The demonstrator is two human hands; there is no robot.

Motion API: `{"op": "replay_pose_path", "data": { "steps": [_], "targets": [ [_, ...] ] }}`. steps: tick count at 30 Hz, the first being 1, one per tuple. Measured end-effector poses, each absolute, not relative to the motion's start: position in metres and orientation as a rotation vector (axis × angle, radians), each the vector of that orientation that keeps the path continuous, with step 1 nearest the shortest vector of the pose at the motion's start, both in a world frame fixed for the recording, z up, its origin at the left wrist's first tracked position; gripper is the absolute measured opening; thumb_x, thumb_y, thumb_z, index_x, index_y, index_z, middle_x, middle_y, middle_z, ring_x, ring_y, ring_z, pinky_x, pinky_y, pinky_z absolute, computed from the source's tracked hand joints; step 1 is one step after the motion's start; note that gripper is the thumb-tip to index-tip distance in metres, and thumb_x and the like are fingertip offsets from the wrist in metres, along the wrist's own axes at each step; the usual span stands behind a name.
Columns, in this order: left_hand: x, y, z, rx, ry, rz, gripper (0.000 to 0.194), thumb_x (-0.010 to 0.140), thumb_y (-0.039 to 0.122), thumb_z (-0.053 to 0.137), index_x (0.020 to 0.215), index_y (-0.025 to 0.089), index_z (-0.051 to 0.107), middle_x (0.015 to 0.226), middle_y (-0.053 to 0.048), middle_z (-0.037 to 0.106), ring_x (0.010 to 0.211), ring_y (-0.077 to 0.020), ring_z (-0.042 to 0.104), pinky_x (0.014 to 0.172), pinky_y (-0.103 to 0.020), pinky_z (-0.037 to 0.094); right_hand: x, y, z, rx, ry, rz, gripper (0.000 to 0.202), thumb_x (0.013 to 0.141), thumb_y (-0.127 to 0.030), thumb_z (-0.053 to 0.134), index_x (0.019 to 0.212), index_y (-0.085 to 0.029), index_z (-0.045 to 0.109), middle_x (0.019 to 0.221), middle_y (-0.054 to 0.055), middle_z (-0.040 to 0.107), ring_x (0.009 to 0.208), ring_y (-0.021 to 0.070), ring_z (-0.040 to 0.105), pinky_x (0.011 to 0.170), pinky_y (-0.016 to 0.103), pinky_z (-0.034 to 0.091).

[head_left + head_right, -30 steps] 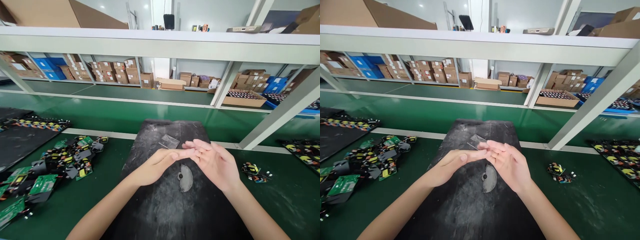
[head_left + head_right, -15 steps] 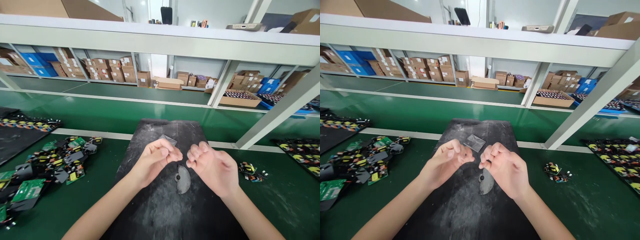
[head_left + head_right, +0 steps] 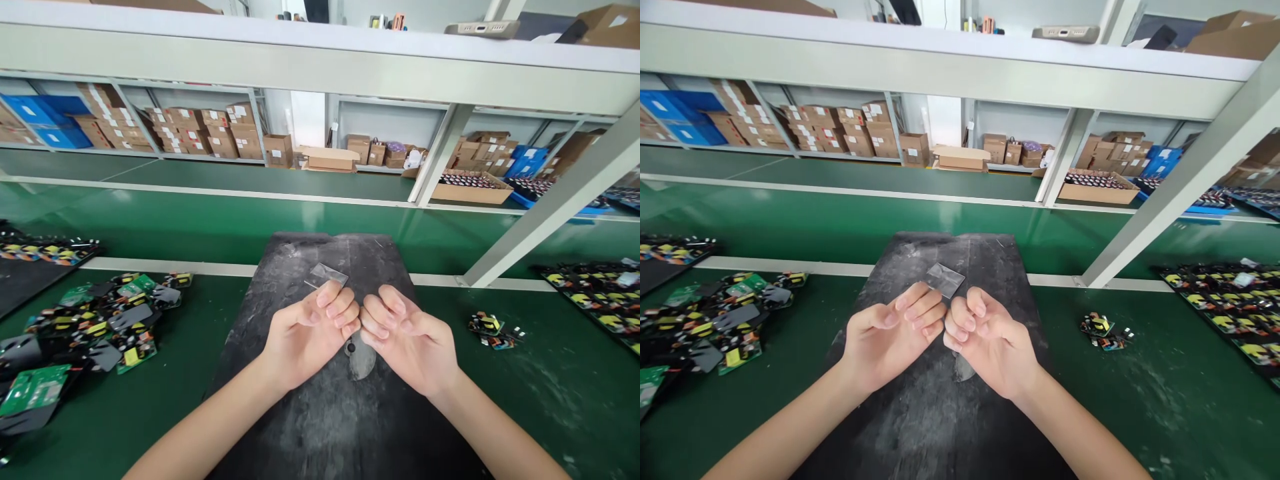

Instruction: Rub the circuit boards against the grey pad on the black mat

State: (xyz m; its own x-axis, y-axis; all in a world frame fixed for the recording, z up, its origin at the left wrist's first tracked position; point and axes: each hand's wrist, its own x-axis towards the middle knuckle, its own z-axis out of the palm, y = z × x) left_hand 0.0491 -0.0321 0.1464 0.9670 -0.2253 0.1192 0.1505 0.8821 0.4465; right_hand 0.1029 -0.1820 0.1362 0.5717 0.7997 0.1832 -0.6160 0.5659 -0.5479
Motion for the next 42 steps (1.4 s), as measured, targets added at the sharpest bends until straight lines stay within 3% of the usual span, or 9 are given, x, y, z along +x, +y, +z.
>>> {"op": "replay_pose_path", "data": {
  "steps": [22,42],
  "targets": [
    [0.0487,-0.0362,0.1420,0.463,-0.195,-0.136,0.023,0.059,0.003,0.048,0.061,0.017,0.030,0.060,0.004,0.026,0.059,-0.0089,0.036,0.063,-0.023,0.038,0.0998,-0.1796,0.1283,-0.461,-0.467,0.832,0.023,0.070,-0.012,0.059,0.067,-0.020,0.038,0.066,-0.004,0.032,0.061,0.0106,0.031,0.058,0.023,0.030],
    [0.0496,-0.0375,0.1415,0.530,-0.189,-0.099,0.025,0.059,0.005,0.052,0.061,0.017,0.030,0.060,0.004,0.025,0.059,-0.0089,0.033,0.062,-0.023,0.038,0.0996,-0.1785,0.1283,-0.460,-0.459,0.818,0.018,0.068,-0.012,0.057,0.065,-0.020,0.041,0.064,-0.004,0.031,0.061,0.0111,0.031,0.060,0.024,0.030]
  ]
}}
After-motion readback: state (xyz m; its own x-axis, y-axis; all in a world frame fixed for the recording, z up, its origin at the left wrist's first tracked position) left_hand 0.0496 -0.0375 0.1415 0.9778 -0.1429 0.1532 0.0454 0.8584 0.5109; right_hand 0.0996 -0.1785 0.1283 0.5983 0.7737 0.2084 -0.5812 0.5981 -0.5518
